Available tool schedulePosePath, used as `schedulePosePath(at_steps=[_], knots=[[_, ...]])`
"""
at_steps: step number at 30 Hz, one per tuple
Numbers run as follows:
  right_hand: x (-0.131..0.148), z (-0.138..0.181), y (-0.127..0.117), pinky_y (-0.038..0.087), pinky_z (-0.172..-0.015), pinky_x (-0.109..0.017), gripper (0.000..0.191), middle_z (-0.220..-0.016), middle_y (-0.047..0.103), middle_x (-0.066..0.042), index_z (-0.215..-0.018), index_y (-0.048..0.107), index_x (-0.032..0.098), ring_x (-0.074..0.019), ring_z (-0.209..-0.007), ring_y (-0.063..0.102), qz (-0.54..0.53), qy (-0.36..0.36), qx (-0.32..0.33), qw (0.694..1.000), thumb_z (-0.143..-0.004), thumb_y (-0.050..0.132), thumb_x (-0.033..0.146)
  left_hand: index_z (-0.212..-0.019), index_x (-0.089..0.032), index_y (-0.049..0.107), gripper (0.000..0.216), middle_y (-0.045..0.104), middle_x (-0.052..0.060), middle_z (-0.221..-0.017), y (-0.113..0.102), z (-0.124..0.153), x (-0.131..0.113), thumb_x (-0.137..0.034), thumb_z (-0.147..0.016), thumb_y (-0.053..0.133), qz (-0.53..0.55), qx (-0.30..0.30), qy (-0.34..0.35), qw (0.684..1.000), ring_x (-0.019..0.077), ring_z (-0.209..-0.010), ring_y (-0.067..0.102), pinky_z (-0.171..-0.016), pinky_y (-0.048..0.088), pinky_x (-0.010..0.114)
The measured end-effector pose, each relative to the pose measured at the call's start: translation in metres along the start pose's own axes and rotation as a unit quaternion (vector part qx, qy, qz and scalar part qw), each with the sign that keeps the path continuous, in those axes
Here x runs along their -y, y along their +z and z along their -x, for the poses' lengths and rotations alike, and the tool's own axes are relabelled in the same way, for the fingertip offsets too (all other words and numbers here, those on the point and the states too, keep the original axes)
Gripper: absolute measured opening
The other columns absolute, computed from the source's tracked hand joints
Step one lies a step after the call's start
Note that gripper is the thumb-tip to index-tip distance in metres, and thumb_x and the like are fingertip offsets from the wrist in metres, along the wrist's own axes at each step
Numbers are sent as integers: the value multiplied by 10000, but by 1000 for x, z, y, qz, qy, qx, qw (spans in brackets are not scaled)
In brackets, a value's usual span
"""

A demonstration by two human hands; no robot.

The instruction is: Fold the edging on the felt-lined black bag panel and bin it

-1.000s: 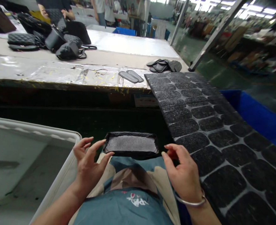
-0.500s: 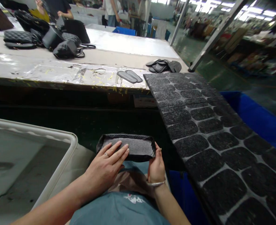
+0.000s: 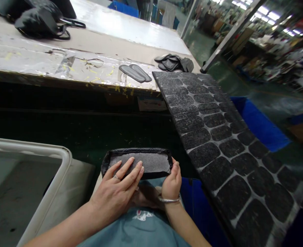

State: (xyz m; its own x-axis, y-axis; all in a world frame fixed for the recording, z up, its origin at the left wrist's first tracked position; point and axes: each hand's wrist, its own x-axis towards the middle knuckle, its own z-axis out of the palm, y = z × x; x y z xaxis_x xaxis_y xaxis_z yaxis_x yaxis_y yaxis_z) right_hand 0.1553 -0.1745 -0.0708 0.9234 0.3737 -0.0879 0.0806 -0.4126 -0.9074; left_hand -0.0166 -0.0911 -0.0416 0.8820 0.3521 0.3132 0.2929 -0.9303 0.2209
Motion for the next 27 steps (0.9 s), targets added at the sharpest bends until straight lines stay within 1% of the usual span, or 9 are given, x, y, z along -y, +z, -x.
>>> schedulePosePath(at_steps=[4, 8, 10, 15, 19, 27], knots=[[1, 1, 2, 423, -918, -369, 577, -1122, 641, -190, -1096, 592, 83, -249, -1055, 592, 36, -23, -28, 999, -904, 264, 517, -1361, -155, 449, 497, 358, 17, -1472, 2, 3, 3, -268, -878, 480, 9, 7, 8, 1000, 286, -1370, 280, -1168, 95, 416], [1, 2, 5, 441, -839, -369, 550, -1017, 676, -172, -1033, 605, 102, -248, -945, 625, 65, -42, -68, 995, -918, 234, 491, -1369, -143, 438, 514, 329, 27, -1487, 3, 5, 5, -271, -874, 485, -1, 11, 18, 1000, 298, -1376, 260, -1164, 101, 439], [1, 2, 6, 442, -809, -362, 536, -976, 683, -162, -1004, 613, 107, -244, -903, 630, 82, -56, -77, 992, -923, 236, 479, -1375, -139, 428, 521, 313, 29, -1495, 2, 6, 5, -276, -876, 480, -4, 18, 21, 1000, 305, -1380, 246, -1162, 99, 448], [1, 0, 3, 441, -740, -334, 489, -902, 689, -138, -963, 621, 125, -233, -829, 635, 129, -88, -81, 984, -932, 268, 462, -1377, -125, 423, 509, 286, 42, -1506, 1, 7, 6, -273, -891, 433, -3, 22, 30, 999, 305, -1383, 236, -1159, 90, 452], [0, -2, 0, 440, -728, -323, 453, -907, 686, -129, -962, 612, 144, -227, -830, 634, 168, -117, -79, 976, -938, 269, 439, -1391, -122, 398, 520, 260, 49, -1516, 3, 8, 7, -260, -891, 431, -1, 24, 31, 999, 308, -1388, 220, -1154, 97, 462], [3, -7, -10, 454, -746, -344, 438, -925, 676, -137, -966, 604, 146, -241, -864, 624, 232, -161, -24, 959, -943, 260, 416, -1412, -123, 358, 543, 223, 51, -1530, 1, 9, 9, -278, -896, 426, 8, 40, 37, 998, 309, -1399, 183, -1146, 105, 464]])
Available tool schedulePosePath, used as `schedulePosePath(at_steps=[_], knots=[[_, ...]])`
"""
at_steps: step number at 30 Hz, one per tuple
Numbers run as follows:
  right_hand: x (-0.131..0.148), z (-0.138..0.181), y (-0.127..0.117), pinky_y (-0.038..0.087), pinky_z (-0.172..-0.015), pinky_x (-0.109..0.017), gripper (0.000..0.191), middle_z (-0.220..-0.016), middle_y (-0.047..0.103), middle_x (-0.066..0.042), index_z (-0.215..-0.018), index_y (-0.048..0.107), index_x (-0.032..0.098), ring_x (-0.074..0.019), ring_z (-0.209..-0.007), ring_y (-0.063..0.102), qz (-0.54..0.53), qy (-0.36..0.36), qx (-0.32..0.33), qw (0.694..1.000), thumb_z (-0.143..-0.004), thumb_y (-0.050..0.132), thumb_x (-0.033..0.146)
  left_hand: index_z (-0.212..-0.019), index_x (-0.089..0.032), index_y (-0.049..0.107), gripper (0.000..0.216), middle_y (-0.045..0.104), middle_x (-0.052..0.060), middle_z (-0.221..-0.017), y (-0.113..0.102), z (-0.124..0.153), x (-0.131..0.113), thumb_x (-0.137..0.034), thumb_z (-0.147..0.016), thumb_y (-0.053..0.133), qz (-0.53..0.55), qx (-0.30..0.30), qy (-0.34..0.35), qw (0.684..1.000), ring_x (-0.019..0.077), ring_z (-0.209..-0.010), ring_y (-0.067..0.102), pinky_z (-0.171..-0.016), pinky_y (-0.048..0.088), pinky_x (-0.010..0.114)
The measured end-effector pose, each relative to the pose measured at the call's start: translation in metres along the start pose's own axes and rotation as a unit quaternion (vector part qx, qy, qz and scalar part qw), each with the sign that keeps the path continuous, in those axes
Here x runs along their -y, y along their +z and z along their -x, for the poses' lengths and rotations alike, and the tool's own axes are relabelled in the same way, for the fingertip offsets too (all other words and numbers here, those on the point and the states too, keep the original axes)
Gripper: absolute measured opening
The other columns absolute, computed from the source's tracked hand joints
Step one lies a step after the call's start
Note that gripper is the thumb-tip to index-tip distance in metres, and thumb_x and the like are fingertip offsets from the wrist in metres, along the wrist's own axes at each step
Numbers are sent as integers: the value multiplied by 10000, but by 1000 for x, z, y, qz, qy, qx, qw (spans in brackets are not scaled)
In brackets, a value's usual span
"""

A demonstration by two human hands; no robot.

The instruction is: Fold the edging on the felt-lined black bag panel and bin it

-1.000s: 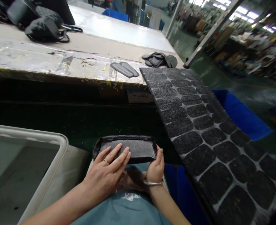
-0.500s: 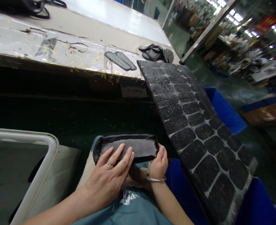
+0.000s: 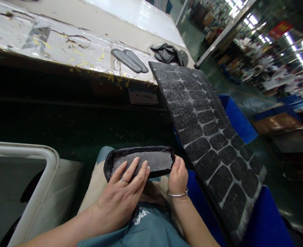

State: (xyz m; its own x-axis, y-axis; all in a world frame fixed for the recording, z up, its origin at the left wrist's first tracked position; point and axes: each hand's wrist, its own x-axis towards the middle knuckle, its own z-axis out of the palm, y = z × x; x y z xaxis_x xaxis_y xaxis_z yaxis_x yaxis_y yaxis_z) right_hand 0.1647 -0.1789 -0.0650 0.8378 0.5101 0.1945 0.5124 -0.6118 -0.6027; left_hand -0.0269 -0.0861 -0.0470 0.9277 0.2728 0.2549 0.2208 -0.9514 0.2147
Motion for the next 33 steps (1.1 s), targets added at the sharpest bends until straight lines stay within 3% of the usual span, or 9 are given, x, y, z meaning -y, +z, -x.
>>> schedulePosePath(at_steps=[11, 15, 18, 20, 22, 23, 24, 30, 33], knots=[[-6, -10, -12, 458, -864, -454, 520, -1063, 649, -188, -1111, 588, 109, -295, -1002, 599, -24, -33, 114, 993, -909, 293, 487, -1402, -134, 379, 526, 242, 56, -1524, -3, -2, 1, -300, -903, 408, 6, 15, 6, 1000, 312, -1401, 178, -1129, 119, 472], [-4, -14, -15, 401, -967, -506, 555, -1173, 612, -196, -1189, 578, 104, -318, -1118, 548, -62, -5, 145, 987, -897, 349, 517, -1400, -135, 383, 529, 249, 53, -1521, -2, -3, 0, -297, -898, 421, 3, 8, -2, 1000, 310, -1400, 185, -1128, 132, 468], [-4, -4, -15, 438, -968, -462, 563, -1259, 586, -149, -1294, 512, 146, -268, -1163, 540, -141, 52, 159, 976, -936, 273, 509, -1402, -136, 382, 535, 245, 47, -1522, -1, -3, 0, -291, -892, 428, -6, 8, 0, 1000, 298, -1400, 189, -1132, 135, 451], [-5, 8, -14, 505, -891, -432, 546, -1323, 548, -99, -1373, 424, 220, -243, -1165, 546, -288, 148, 183, 928, -950, 241, 513, -1400, -137, 385, 535, 250, 42, -1519, -1, -3, 0, -284, -888, 430, -11, 8, 4, 1000, 289, -1398, 200, -1134, 138, 440], [-5, 22, -12, 539, -835, -404, 521, -1406, 468, -47, -1411, 350, 304, -237, -1211, 509, -440, 236, 191, 845, -938, 325, 520, -1400, -133, 385, 542, 264, 41, -1514, -2, -3, 0, -280, -881, 441, -13, 9, 9, 1000, 288, -1394, 210, -1133, 146, 437], [-5, 29, -11, 540, -839, -394, 528, -1439, 426, -26, -1416, 331, 334, -235, -1246, 474, -487, 258, 185, 814, -923, 387, 514, -1401, -129, 382, 551, 272, 43, -1511, -3, -3, 0, -280, -876, 450, -14, 10, 10, 1000, 289, -1393, 213, -1132, 151, 438], [-5, 34, -10, 535, -854, -384, 542, -1458, 397, -12, -1420, 317, 352, -230, -1272, 444, -506, 262, 176, 803, -912, 431, 502, -1403, -125, 378, 561, 280, 46, -1508, -4, -4, 0, -283, -871, 461, -14, 12, 11, 1000, 293, -1391, 216, -1130, 156, 440], [3, 44, 1, 519, -875, -391, 601, -1472, 369, -69, -1458, 225, 315, -233, -1282, 432, -459, 248, 138, 842, -918, 395, 514, -1408, -124, 371, 578, 296, 60, -1503, -5, -5, 0, -294, -866, 483, -15, 20, 10, 1000, 310, -1386, 227, -1125, 169, 454], [8, 43, 5, 491, -916, -403, 584, -1465, 373, -95, -1457, 237, 275, -229, -1277, 440, -373, 219, 109, 895, -933, 316, 521, -1407, -124, 371, 567, 287, 58, -1506, -3, -4, 0, -289, -874, 473, -18, 17, 8, 1000, 310, -1387, 224, -1129, 155, 464]])
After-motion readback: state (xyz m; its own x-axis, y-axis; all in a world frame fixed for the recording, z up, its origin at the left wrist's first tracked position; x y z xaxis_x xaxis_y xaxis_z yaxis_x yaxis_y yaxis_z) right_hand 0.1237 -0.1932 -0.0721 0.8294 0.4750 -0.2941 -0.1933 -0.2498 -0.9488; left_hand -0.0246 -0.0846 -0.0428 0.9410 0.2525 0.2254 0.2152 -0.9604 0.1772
